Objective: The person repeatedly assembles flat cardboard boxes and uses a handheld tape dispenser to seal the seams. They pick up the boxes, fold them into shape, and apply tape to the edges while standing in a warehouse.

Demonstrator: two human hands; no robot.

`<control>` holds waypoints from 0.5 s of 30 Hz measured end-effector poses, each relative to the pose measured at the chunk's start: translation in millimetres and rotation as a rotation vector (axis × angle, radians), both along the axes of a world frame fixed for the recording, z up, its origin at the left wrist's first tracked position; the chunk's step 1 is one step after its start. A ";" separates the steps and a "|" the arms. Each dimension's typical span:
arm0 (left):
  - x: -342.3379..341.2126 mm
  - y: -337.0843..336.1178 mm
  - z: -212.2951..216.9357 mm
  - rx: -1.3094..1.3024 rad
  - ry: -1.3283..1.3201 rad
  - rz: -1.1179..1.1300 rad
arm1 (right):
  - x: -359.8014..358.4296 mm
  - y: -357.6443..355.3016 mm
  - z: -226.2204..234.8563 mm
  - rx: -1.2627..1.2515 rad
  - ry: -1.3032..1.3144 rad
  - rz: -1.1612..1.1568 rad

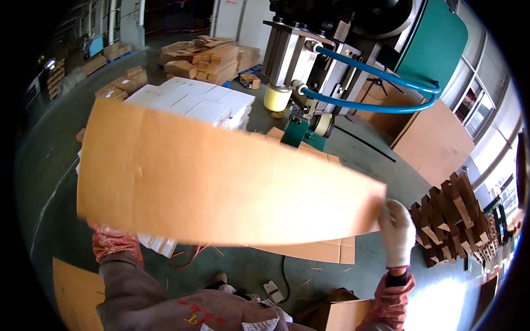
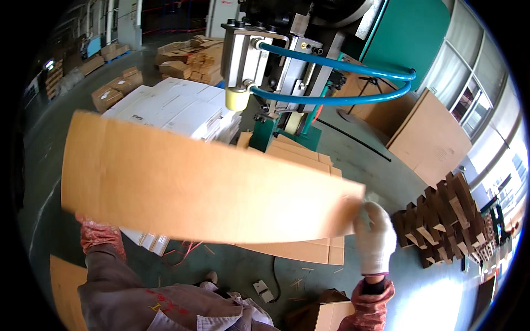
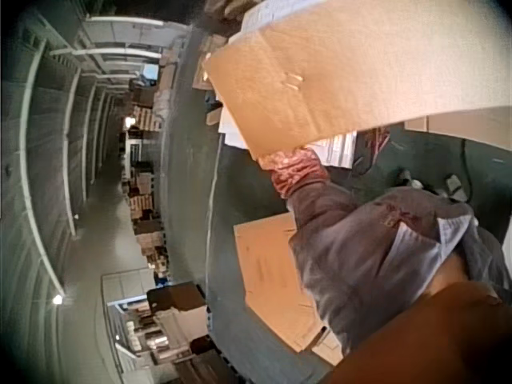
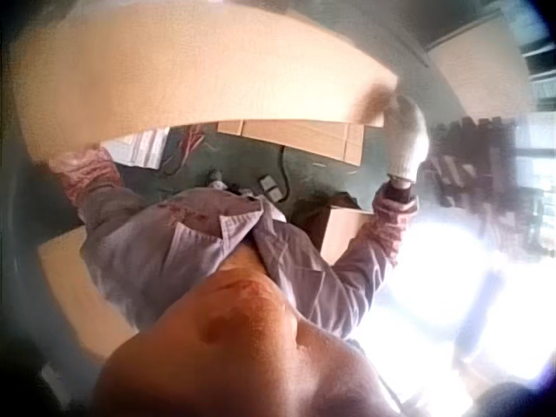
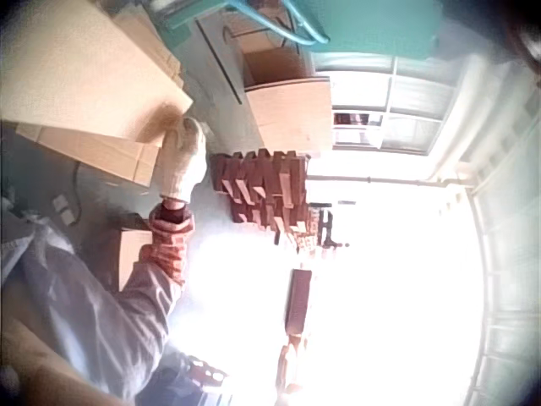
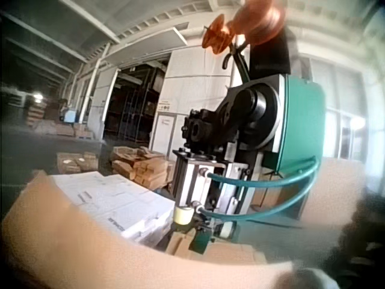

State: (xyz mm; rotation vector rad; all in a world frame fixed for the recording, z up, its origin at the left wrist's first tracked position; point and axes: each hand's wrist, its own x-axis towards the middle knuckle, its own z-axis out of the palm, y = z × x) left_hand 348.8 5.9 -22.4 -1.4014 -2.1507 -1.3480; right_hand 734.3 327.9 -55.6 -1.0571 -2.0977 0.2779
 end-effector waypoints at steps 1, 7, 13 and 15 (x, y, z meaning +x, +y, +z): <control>26.7 -23.9 15.5 0.005 0.205 0.060 | -19.6 -10.9 2.5 0.321 -0.130 0.155; 216.7 21.8 -7.9 -0.448 0.934 -0.525 | -197.6 -128.6 84.9 -1.324 -0.007 1.634; 224.1 48.5 -125.6 -0.843 0.880 -0.850 | -280.4 -235.0 88.6 -0.626 0.044 1.465; 199.1 26.8 -110.1 -0.025 1.070 -0.729 | -263.8 -219.7 73.3 -0.428 0.071 1.470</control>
